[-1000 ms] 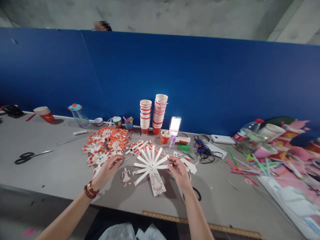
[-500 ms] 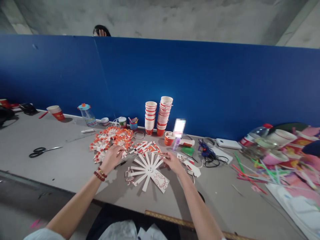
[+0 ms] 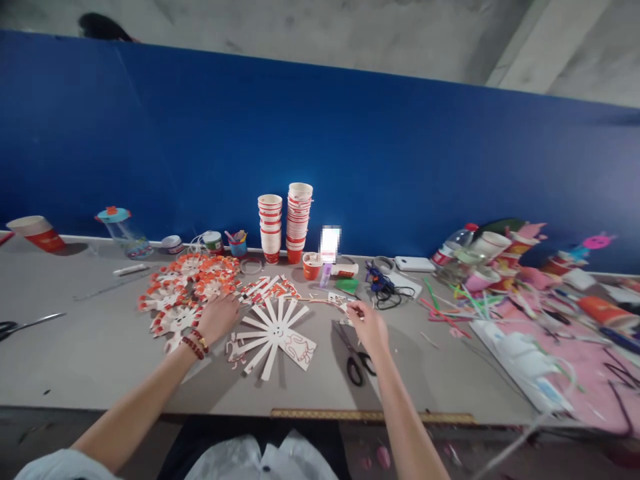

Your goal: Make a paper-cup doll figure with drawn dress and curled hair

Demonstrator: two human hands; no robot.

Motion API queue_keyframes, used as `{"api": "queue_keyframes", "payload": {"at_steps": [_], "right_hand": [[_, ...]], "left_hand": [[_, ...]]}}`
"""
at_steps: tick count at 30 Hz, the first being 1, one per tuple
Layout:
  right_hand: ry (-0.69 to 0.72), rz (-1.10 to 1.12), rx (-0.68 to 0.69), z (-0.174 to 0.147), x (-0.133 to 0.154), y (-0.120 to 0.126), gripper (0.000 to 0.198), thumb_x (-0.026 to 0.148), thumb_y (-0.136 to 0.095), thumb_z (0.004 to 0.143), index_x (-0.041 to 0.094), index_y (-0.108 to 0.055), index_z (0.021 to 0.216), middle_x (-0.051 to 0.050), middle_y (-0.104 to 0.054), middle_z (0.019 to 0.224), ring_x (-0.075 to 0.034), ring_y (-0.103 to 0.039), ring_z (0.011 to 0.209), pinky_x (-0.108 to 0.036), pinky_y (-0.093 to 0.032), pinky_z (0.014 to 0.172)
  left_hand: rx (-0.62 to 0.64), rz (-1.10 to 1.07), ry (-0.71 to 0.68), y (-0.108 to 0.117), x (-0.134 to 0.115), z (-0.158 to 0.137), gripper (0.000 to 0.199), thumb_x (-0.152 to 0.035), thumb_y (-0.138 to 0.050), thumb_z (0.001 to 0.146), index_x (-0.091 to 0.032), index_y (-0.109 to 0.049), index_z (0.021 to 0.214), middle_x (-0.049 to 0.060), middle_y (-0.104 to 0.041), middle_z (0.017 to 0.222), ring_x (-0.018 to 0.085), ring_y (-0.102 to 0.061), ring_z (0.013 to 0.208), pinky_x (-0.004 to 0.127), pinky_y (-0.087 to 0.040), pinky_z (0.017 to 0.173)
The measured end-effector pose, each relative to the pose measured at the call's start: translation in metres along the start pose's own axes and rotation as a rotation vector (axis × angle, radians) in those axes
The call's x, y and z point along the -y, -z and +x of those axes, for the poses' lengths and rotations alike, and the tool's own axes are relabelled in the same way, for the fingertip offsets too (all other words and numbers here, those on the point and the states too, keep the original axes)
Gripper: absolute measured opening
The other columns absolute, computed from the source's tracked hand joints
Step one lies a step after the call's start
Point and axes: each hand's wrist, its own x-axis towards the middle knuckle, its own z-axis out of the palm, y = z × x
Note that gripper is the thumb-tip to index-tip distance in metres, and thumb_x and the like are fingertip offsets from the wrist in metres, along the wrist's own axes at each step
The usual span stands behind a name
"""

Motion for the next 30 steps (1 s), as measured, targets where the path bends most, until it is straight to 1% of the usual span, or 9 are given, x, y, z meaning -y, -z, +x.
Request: {"api": "queue_keyframes", "payload": {"at_steps": [4,7,10,14,17,22,24,28,30], "right_hand": [[0.235,-0.346,0.225,0.019,0.027,-0.017,0.026,0.029,-0.046,0.093,0.024,-0.07,0.104,-0.004,-0.074,0.1,-0.02,-0.068,0.09,-0.027,-0.05,0.074],[0.339,-0.4,0.306,0.039,0.054,-0.049,0.022,0.025,-0.05,0.093,0.023,-0.072,0.096,-0.006,-0.074,0.098,-0.022,-0.066,0.096,-0.028,-0.047,0.081],[0.391,-0.45,0.349,0.055,0.072,-0.075,0.021,0.019,-0.053,0.09,0.015,-0.073,0.085,-0.014,-0.072,0.095,-0.027,-0.065,0.097,-0.033,-0.047,0.082],[0.436,-0.482,0.37,0.064,0.079,-0.087,0.017,0.012,-0.057,0.084,0.011,-0.072,0.077,-0.018,-0.071,0.088,-0.031,-0.064,0.094,-0.035,-0.047,0.079],[0.452,-0.465,0.332,0.066,0.077,-0.085,0.01,0.014,-0.061,0.081,0.012,-0.07,0.076,-0.018,-0.07,0.088,-0.032,-0.063,0.095,-0.035,-0.047,0.078],[0.434,-0.347,0.151,0.072,0.076,-0.071,0.011,0.021,-0.053,0.089,0.017,-0.063,0.088,-0.013,-0.069,0.092,-0.026,-0.063,0.09,-0.031,-0.045,0.073],[0.433,-0.278,0.075,0.074,0.081,-0.063,0.018,0.026,-0.044,0.095,0.018,-0.06,0.096,-0.011,-0.069,0.091,-0.024,-0.064,0.085,-0.03,-0.045,0.072],[0.452,-0.112,-0.06,0.068,0.097,-0.042,0.027,0.035,-0.033,0.1,0.019,-0.055,0.106,-0.01,-0.067,0.097,-0.021,-0.063,0.085,-0.029,-0.046,0.074],[0.434,0.119,-0.126,0.06,0.102,-0.031,0.027,0.039,-0.038,0.099,0.019,-0.054,0.107,-0.007,-0.067,0.092,-0.019,-0.063,0.077,-0.028,-0.046,0.071]], "left_hand": [[-0.004,0.002,0.001,0.012,-0.005,0.021,0.019,-0.017,-0.051,0.084,-0.012,-0.07,0.086,0.018,-0.069,0.095,0.035,-0.059,0.102,0.047,-0.039,0.094],[-0.009,-0.007,0.031,0.02,-0.013,0.039,0.021,-0.023,-0.051,0.086,-0.014,-0.069,0.087,0.016,-0.069,0.096,0.034,-0.059,0.105,0.046,-0.041,0.093],[0.02,-0.032,0.036,0.018,-0.028,0.06,0.021,-0.028,-0.052,0.09,-0.016,-0.069,0.088,0.011,-0.07,0.093,0.029,-0.063,0.099,0.042,-0.044,0.092],[0.077,-0.077,0.028,0.003,-0.046,0.084,0.022,-0.033,-0.058,0.092,-0.014,-0.068,0.095,0.009,-0.069,0.096,0.023,-0.064,0.093,0.044,-0.048,0.092],[0.073,-0.116,0.02,-0.006,-0.048,0.092,0.034,-0.035,-0.058,0.094,-0.015,-0.057,0.122,0.01,-0.059,0.121,0.022,-0.061,0.103,0.043,-0.054,0.088],[-0.002,-0.221,-0.021,-0.003,-0.039,0.087,0.019,-0.026,-0.056,0.092,-0.011,-0.066,0.098,0.015,-0.066,0.102,0.03,-0.06,0.107,0.046,-0.045,0.095],[-0.021,-0.289,-0.076,0.0,-0.041,0.08,0.019,-0.026,-0.052,0.093,-0.014,-0.066,0.097,0.013,-0.067,0.098,0.028,-0.061,0.103,0.042,-0.045,0.093],[0.005,-0.433,-0.27,-0.003,-0.063,0.071,0.019,-0.028,-0.054,0.092,-0.019,-0.067,0.103,0.008,-0.068,0.108,0.022,-0.06,0.105,0.032,-0.044,0.095],[0.055,-0.486,-0.373,-0.01,-0.077,0.074,0.02,-0.031,-0.062,0.088,-0.021,-0.068,0.105,0.005,-0.069,0.109,0.02,-0.06,0.106,0.029,-0.043,0.096]]}}
